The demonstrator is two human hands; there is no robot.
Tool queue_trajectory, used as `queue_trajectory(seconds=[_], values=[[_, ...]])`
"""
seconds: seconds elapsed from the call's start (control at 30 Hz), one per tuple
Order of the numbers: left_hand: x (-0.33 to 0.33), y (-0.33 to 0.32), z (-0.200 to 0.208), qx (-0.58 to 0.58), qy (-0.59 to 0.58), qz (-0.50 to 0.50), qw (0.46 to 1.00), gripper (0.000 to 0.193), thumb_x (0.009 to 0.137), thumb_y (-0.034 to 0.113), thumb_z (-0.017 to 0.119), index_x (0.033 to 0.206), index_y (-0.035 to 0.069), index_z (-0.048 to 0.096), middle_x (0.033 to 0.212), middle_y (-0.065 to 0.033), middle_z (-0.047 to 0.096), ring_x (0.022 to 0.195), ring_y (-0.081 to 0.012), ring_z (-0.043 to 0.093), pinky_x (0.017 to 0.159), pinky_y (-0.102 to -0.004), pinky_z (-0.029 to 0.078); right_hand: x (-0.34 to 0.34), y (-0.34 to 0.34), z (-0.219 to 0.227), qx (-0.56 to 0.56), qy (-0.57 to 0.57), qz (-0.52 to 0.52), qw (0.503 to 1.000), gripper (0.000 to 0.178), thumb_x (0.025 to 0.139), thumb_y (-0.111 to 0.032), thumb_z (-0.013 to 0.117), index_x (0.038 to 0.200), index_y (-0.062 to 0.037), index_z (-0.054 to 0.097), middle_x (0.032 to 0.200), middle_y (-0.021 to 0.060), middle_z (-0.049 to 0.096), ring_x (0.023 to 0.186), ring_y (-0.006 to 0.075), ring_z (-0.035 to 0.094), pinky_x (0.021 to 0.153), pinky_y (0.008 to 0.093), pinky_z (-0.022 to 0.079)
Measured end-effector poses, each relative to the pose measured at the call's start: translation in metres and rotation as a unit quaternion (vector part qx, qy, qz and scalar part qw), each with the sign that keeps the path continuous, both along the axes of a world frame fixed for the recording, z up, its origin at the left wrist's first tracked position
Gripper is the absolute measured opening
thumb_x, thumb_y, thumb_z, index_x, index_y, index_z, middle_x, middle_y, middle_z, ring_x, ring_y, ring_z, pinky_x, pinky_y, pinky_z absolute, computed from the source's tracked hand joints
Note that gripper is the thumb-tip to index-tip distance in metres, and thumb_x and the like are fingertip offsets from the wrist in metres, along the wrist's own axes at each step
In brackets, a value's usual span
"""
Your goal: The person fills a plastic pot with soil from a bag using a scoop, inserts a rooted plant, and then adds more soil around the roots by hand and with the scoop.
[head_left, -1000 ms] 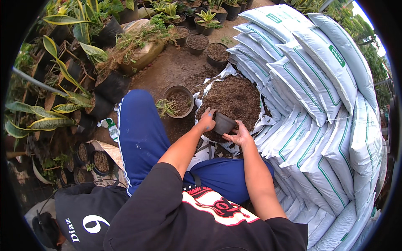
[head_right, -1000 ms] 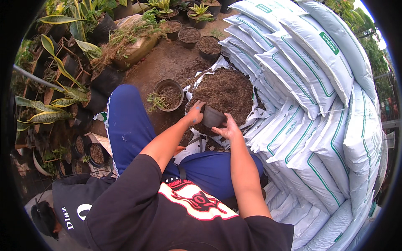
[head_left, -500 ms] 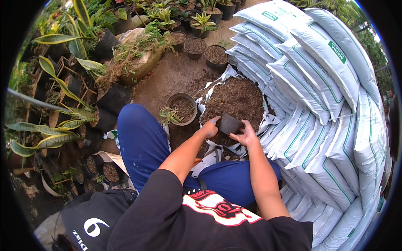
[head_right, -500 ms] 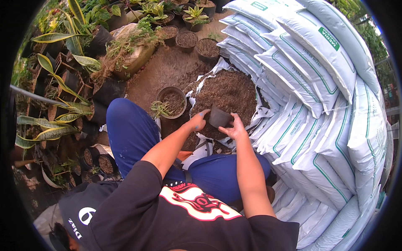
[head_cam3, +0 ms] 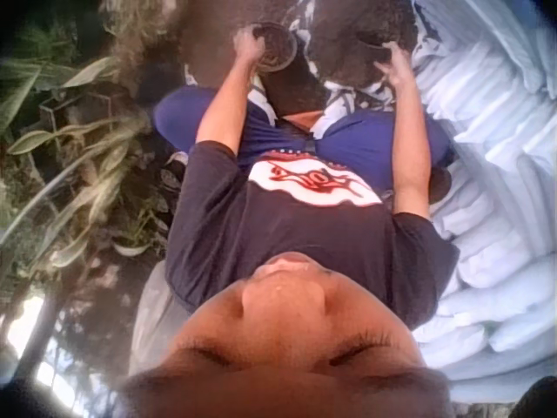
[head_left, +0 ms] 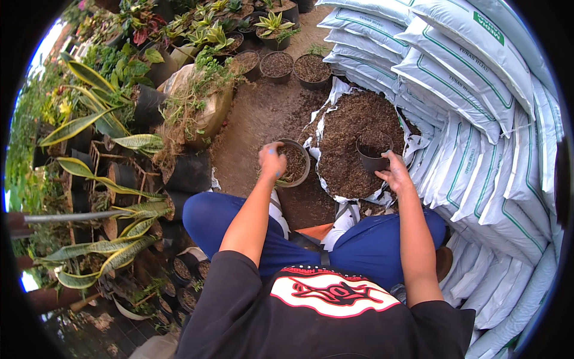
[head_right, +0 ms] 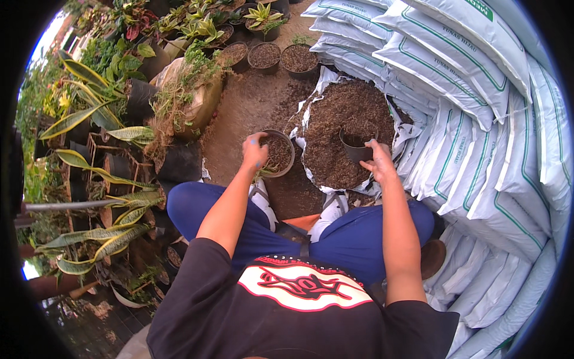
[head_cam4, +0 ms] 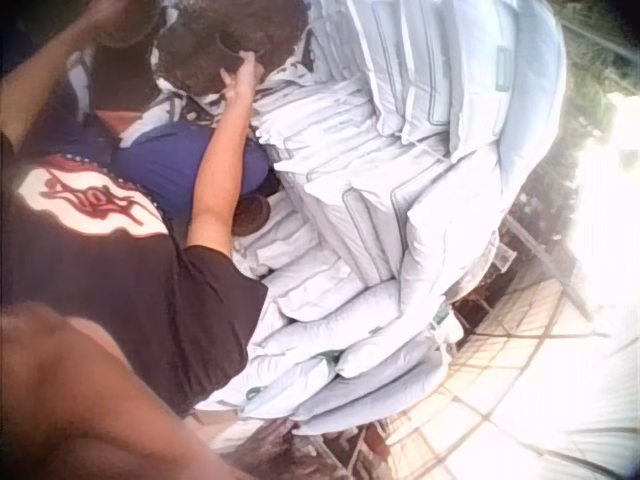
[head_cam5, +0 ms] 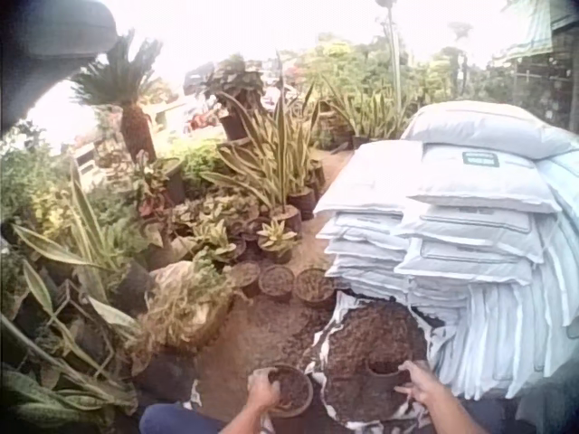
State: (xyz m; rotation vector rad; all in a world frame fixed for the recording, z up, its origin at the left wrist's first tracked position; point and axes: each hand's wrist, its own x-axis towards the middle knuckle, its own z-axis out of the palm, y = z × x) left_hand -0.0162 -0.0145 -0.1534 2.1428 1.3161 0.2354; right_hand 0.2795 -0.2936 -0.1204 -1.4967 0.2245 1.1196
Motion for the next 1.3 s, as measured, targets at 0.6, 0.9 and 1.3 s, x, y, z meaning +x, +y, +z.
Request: queue_trajectory(seconds=[0.6, 0.9, 1.3], values=[[-0.102, 0.017, -0.154, -0.357, -0.069, 0.305, 0.880, 0.046, 0.089, 0.015, 0.065, 0.129, -0.008, 0.060, 0.114, -0.0279, 0.072, 0.106, -0.0404, 0.072, 0.091, -0.0455, 0.058, -0.069, 0.101, 0.082, 0.005, -0.097, 0.176, 0.980, 0.063, 0.090, -0.022, 0.072, 0.141, -0.0076, 0.038, 0.117, 0.0117, 0.058, 0.102, 0.0244, 0.060, 0.102, 0.0511, 0.050], [-0.060, -0.010, -0.012, -0.260, 0.123, 0.208, 0.935, 0.051, 0.095, 0.024, 0.056, 0.139, -0.003, 0.054, 0.116, -0.0266, 0.072, 0.117, -0.0440, 0.066, 0.106, -0.0492, 0.048, -0.078, 0.106, 0.072, -0.041, -0.110, 0.203, 0.972, 0.057, 0.090, -0.020, 0.072, 0.137, -0.0098, 0.042, 0.118, 0.0107, 0.058, 0.103, 0.0248, 0.061, 0.099, 0.0482, 0.051], [-0.057, 0.007, 0.018, -0.388, 0.234, 0.052, 0.890, 0.040, 0.081, 0.016, 0.069, 0.115, -0.005, 0.073, 0.123, -0.0263, 0.070, 0.120, -0.0383, 0.067, 0.099, -0.0412, 0.055, -0.111, 0.099, 0.060, 0.002, -0.055, 0.101, 0.993, 0.061, 0.090, -0.023, 0.075, 0.140, -0.0078, 0.041, 0.124, 0.0144, 0.056, 0.102, 0.0285, 0.063, 0.100, 0.0475, 0.053]])
